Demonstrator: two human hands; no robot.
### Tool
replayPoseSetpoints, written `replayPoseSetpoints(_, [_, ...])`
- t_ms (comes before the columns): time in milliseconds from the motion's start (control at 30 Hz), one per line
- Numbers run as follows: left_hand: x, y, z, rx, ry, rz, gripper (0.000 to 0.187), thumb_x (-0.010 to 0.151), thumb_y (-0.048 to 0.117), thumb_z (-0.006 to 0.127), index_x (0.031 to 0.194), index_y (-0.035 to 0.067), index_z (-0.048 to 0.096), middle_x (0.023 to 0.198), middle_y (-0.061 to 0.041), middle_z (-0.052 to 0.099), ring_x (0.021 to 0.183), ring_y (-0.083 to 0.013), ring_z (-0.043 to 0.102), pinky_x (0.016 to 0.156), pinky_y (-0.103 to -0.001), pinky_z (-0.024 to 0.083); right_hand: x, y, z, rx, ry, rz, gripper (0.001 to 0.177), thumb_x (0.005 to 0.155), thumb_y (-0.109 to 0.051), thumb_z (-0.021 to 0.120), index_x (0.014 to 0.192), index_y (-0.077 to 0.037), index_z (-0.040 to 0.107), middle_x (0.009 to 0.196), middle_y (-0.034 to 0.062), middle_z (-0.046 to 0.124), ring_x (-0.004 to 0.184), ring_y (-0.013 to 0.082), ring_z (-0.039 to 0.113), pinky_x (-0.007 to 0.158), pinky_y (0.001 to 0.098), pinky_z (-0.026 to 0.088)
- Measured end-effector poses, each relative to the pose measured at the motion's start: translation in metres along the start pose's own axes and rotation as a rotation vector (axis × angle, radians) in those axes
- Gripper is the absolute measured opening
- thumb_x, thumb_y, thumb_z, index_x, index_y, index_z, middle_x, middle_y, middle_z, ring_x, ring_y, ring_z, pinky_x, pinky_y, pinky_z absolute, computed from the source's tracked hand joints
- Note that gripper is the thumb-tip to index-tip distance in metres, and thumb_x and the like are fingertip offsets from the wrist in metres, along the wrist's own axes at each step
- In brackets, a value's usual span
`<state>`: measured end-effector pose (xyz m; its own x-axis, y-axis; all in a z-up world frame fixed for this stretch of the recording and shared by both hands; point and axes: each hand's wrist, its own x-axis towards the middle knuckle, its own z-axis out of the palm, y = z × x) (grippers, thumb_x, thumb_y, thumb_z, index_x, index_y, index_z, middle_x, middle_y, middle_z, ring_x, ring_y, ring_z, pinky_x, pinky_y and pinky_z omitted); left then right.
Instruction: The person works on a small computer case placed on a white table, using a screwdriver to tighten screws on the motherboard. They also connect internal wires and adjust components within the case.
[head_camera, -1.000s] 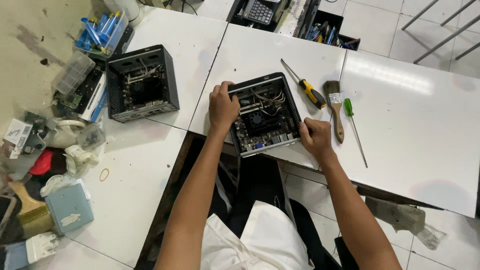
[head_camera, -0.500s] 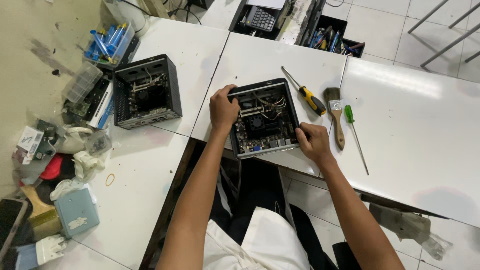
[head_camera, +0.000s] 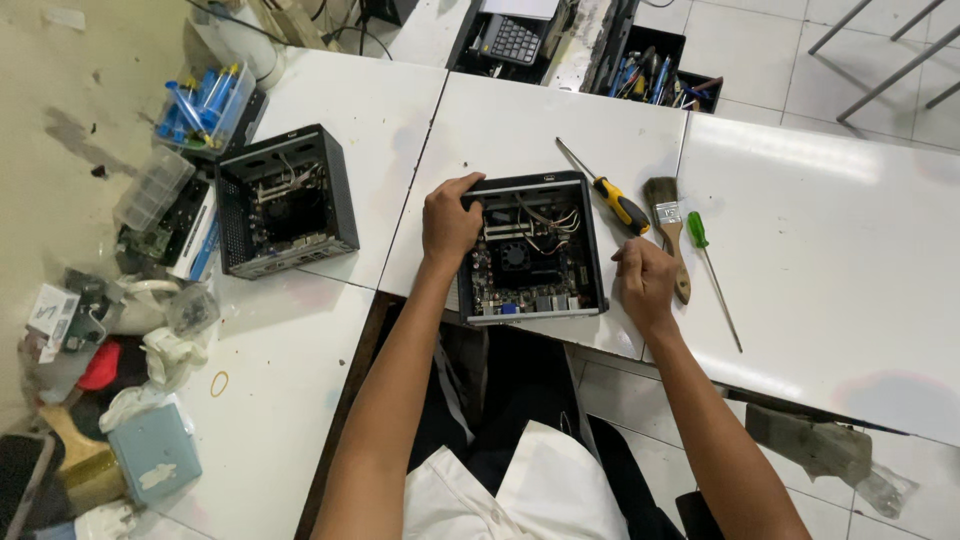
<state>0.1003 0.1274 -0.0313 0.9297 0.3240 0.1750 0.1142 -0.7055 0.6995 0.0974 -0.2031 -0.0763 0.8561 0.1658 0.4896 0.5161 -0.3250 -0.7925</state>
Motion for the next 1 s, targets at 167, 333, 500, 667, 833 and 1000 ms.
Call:
replayPoseSetpoints(167, [0.009,-0.003,0.008,-0.024,-0.052,0.044,0.048,0.088,0.003,0.073,0.13,0.025,0.08,0.119,-0.01,0.078,0.117,-0.0371,0.074,0.099,-0.05,0.063,0.003,-0.009,0.003,-0.018,0.004,0.058,0.048,0.12,-0.024,0.049,0.079,-0.011,0.069,0.057,0.0115,0.059,0.056,0.0314,0.06,0.061,0.0404,0.05])
replayPoseSetpoints(333, [0.015,-0.004,0.011,-0.021,-0.096,0.065,0.049,0.09,0.004,0.072,0.132,0.027,0.078,0.12,-0.009,0.077,0.116,-0.0379,0.074,0.099,-0.052,0.063,0.006,-0.024,0.007,-0.112,-0.017,0.064,0.044,0.118,-0.025,0.054,0.079,-0.011,0.069,0.06,0.0185,0.058,0.057,0.0369,0.059,0.061,0.0437,0.048])
replayPoseSetpoints(500, [0.017,-0.004,0.012,-0.038,-0.133,0.028,0.049,0.091,0.004,0.071,0.135,0.026,0.076,0.122,-0.009,0.076,0.116,-0.0378,0.075,0.098,-0.053,0.063,0.004,-0.014,0.011,-0.191,-0.029,0.074,0.043,0.116,-0.025,0.058,0.077,-0.009,0.064,0.06,0.0184,0.057,0.056,0.0341,0.059,0.058,0.0419,0.046])
replayPoseSetpoints(667, [0.017,-0.009,0.012,-0.021,-0.158,0.012,0.048,0.093,0.008,0.072,0.136,0.028,0.075,0.123,-0.009,0.076,0.115,-0.0391,0.075,0.097,-0.055,0.064,0.006,-0.03,0.02,-0.146,-0.046,0.061,0.017,0.111,-0.027,0.062,0.11,-0.011,0.068,0.075,0.0177,0.065,0.065,0.0325,0.064,0.061,0.0428,0.049])
replayPoseSetpoints(833, [0.02,-0.022,0.015,0.002,-0.149,0.007,0.048,0.094,0.01,0.072,0.137,0.033,0.075,0.121,-0.007,0.075,0.111,-0.0395,0.076,0.093,-0.057,0.065,0.015,-0.048,0.022,-0.151,-0.139,-0.142,0.042,0.11,-0.024,0.057,0.149,-0.013,0.07,0.112,0.0221,0.071,0.088,0.04,0.07,0.074,0.0489,0.056])
replayPoseSetpoints(1000, [0.016,-0.019,0.014,0.039,-0.162,-0.001,0.049,0.092,0.014,0.073,0.137,0.035,0.075,0.122,-0.007,0.076,0.107,-0.0397,0.077,0.09,-0.058,0.065,0.023,-0.01,0.016,-0.532,0.115,-0.338,0.048,0.099,-0.001,0.071,0.147,-0.006,0.072,0.119,0.0142,0.06,0.098,0.0336,0.065,0.082,0.0416,0.056])
